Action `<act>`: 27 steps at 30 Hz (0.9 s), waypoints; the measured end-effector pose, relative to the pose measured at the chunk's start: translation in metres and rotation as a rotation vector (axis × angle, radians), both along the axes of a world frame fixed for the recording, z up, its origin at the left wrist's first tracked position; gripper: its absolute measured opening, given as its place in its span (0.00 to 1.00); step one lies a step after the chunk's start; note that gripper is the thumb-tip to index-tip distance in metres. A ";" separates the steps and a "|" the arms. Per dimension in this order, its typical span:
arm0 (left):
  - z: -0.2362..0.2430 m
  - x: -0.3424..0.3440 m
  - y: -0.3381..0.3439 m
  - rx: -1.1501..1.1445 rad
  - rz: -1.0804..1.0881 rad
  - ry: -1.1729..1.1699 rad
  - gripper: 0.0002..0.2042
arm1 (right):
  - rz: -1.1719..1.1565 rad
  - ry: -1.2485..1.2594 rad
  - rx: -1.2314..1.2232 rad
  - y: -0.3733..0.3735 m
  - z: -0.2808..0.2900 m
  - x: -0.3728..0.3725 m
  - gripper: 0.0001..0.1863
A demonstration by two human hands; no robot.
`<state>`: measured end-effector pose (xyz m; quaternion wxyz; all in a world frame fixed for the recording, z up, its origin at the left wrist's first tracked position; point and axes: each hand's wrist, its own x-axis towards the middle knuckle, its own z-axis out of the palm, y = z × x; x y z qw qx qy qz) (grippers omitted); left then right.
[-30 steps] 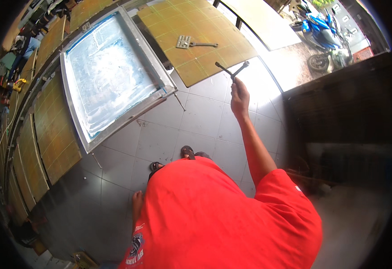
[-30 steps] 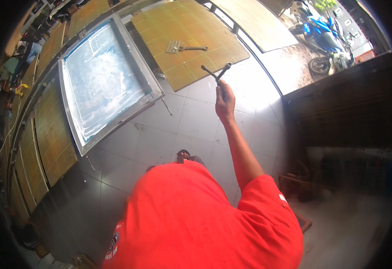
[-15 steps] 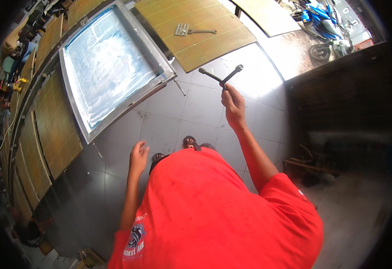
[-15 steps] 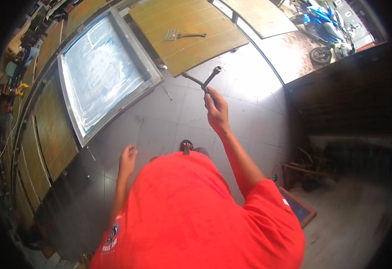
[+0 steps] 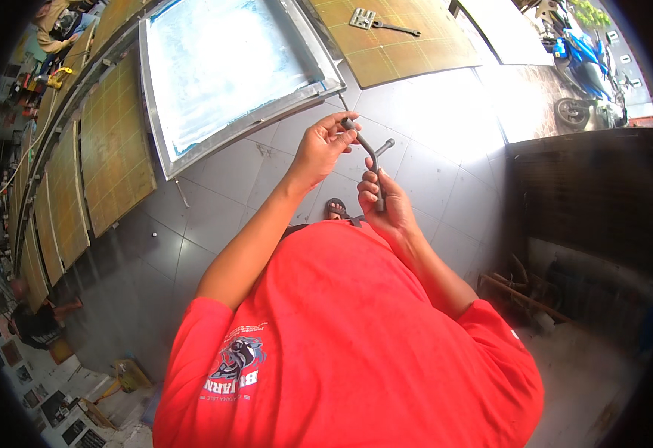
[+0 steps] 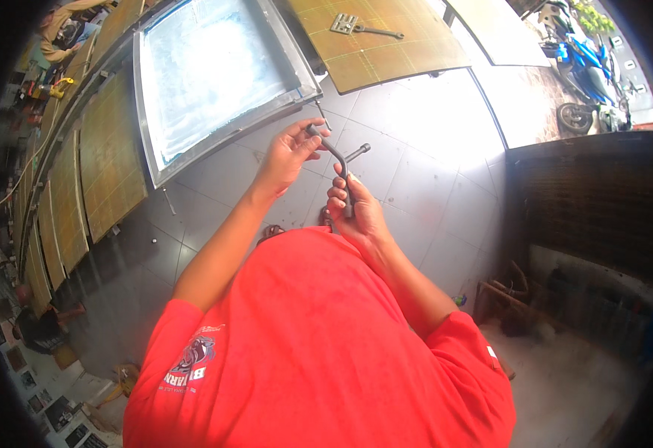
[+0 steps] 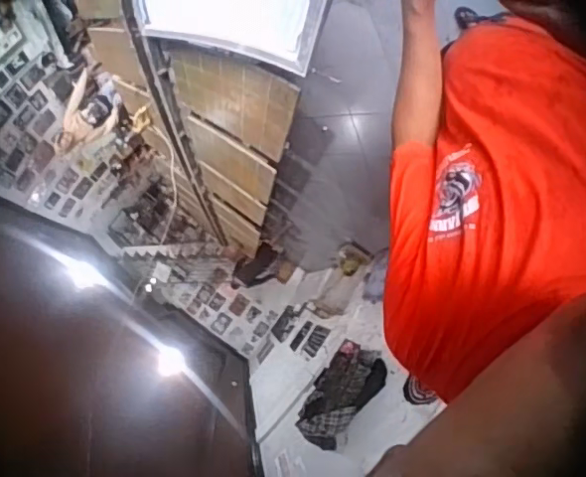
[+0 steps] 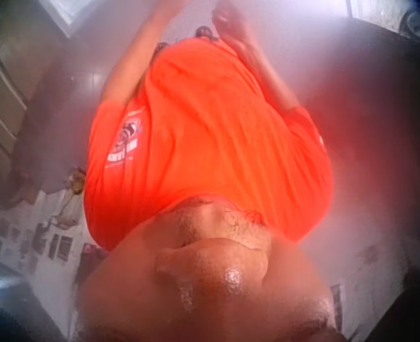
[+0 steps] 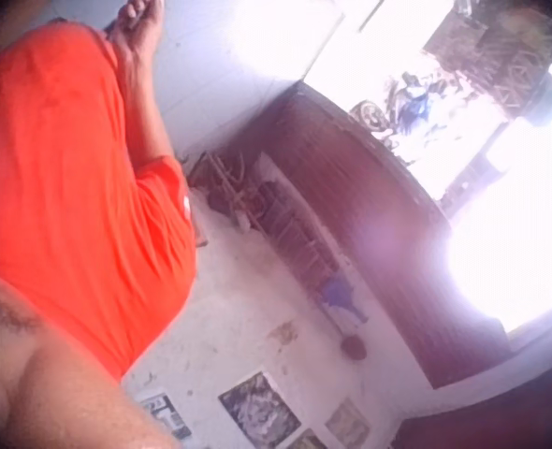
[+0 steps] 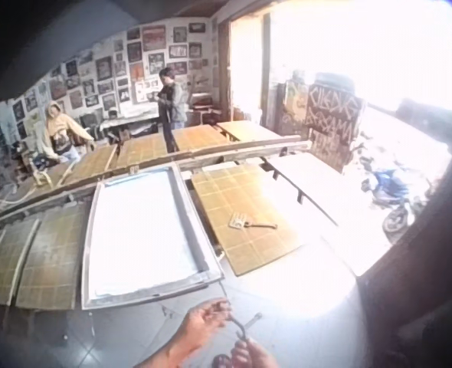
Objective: The person uses a multi-tool and by hand to loosen, adjust, and tighten a clamp and bracket on a screen printing frame, then lifts and lowers the frame.
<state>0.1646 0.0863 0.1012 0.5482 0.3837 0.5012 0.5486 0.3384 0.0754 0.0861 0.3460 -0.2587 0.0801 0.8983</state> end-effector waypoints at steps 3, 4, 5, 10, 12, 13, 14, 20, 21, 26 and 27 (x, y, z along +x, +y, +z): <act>0.002 0.005 0.002 0.013 0.027 -0.002 0.12 | 0.020 -0.002 0.026 0.000 -0.007 0.001 0.14; 0.003 0.007 0.003 0.011 0.030 0.002 0.12 | 0.028 -0.009 0.035 0.001 -0.008 0.002 0.14; 0.003 0.009 0.003 0.015 0.030 0.011 0.11 | 0.047 -0.031 0.054 0.001 -0.011 0.002 0.14; 0.002 0.015 0.004 0.035 0.003 0.009 0.11 | 0.139 -0.114 0.115 0.001 -0.017 0.005 0.14; 0.003 0.015 0.003 0.027 -0.027 0.044 0.11 | 0.153 -0.084 0.142 0.001 -0.025 0.007 0.15; 0.003 0.016 0.003 0.022 -0.042 0.062 0.12 | 0.160 -0.069 0.156 0.000 -0.029 0.009 0.15; 0.003 0.018 0.003 0.026 -0.050 0.079 0.12 | 0.178 -0.063 0.150 0.001 -0.033 0.011 0.15; -0.020 0.020 -0.002 -0.092 -0.112 -0.158 0.12 | 0.256 0.127 0.164 0.012 -0.055 0.025 0.20; -0.027 0.022 -0.001 -0.148 -0.094 -0.164 0.12 | 0.254 0.152 0.146 0.013 -0.077 0.029 0.20; -0.067 0.024 0.012 -0.419 0.060 -0.248 0.10 | 0.069 -0.279 0.175 0.014 -0.082 0.006 0.17; -0.073 0.024 0.017 -0.414 0.073 -0.286 0.10 | 0.020 -0.306 0.113 0.014 -0.078 0.001 0.15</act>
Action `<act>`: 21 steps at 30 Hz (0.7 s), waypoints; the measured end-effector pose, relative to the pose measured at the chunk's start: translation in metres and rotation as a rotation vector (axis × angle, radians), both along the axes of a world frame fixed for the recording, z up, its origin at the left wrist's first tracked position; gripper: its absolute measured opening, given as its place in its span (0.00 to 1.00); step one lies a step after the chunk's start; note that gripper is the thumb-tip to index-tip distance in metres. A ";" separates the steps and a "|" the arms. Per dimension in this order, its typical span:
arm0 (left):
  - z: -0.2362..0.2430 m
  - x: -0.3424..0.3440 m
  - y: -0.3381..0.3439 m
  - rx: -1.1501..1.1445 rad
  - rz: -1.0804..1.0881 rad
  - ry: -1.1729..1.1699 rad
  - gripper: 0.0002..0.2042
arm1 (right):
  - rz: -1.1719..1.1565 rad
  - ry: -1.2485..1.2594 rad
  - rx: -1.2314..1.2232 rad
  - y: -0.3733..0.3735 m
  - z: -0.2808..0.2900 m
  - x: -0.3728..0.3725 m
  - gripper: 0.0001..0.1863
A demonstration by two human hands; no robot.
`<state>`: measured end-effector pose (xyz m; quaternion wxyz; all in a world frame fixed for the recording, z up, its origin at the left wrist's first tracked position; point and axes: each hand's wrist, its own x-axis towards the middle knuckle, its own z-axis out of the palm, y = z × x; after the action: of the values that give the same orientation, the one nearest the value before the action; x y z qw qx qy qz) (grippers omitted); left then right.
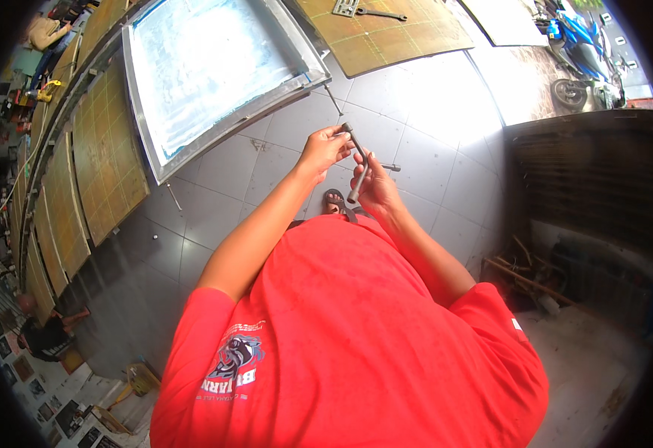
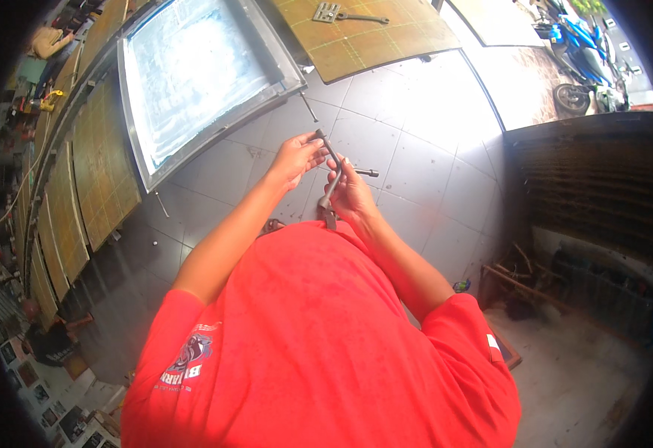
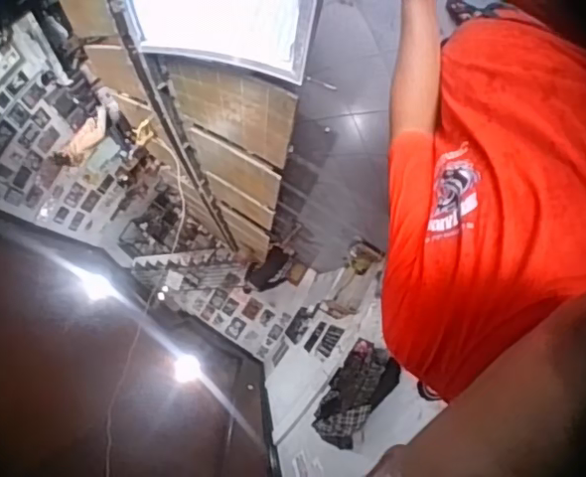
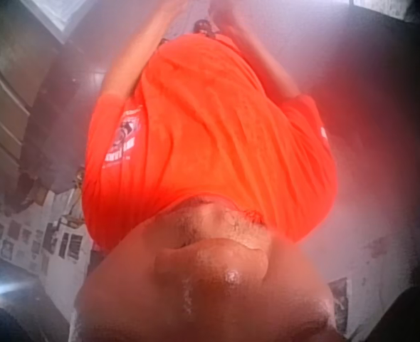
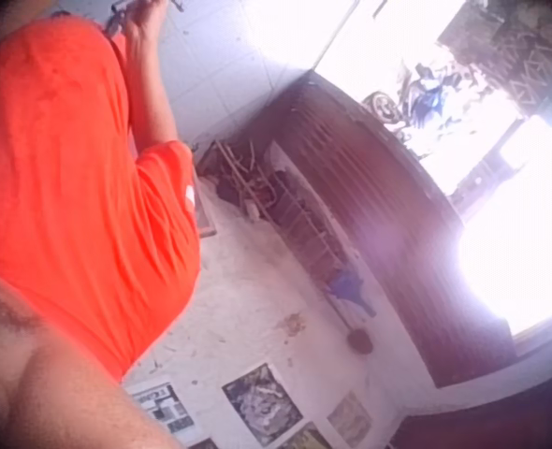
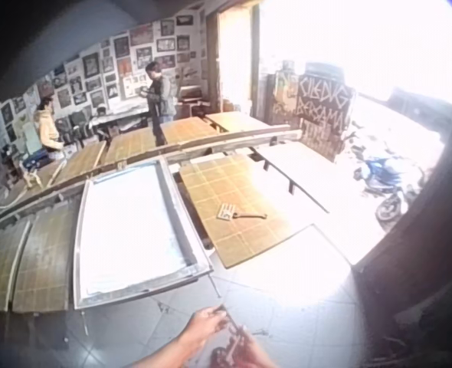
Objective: The person uses a multi-tool and by hand to loosen, adjust, and tighten a clamp and bracket on a screen printing frame, then lifts and lowers the frame.
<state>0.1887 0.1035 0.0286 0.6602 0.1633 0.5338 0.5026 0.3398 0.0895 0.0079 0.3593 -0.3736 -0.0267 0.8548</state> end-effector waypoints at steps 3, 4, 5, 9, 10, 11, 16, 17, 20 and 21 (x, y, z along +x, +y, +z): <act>-0.011 0.000 0.012 0.002 0.043 -0.081 0.08 | 0.001 -0.070 0.006 0.007 -0.003 -0.007 0.14; -0.012 0.000 0.014 -0.003 0.043 -0.094 0.07 | -0.004 -0.068 -0.001 0.010 -0.005 -0.009 0.14; -0.013 0.000 0.017 -0.007 0.043 -0.107 0.07 | -0.008 -0.065 -0.008 0.013 -0.007 -0.011 0.14; -0.018 -0.003 0.021 0.005 0.040 -0.099 0.06 | -0.013 0.023 -0.043 0.019 -0.012 -0.013 0.13; -0.020 -0.003 0.022 -0.001 0.054 -0.093 0.06 | -0.005 0.042 -0.059 0.021 -0.014 -0.013 0.13; -0.023 -0.003 0.022 -0.007 0.068 -0.087 0.06 | 0.004 0.061 -0.076 0.022 -0.016 -0.013 0.13; -0.027 -0.009 0.027 0.016 0.095 -0.111 0.06 | 0.021 0.155 -0.123 0.031 -0.026 -0.016 0.13; -0.028 -0.011 0.028 0.028 0.085 -0.111 0.06 | 0.022 0.114 -0.100 0.031 -0.025 -0.019 0.13; -0.021 -0.011 0.029 0.016 0.073 -0.114 0.04 | 0.061 -0.104 0.090 0.027 -0.012 -0.024 0.15; -0.022 -0.011 0.029 0.008 0.073 -0.102 0.05 | 0.081 -0.193 0.176 0.024 -0.007 -0.023 0.16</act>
<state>0.1782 0.1324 0.0064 0.6670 0.1208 0.5032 0.5361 0.3164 0.1139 0.0005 0.3516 -0.4198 -0.1513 0.8229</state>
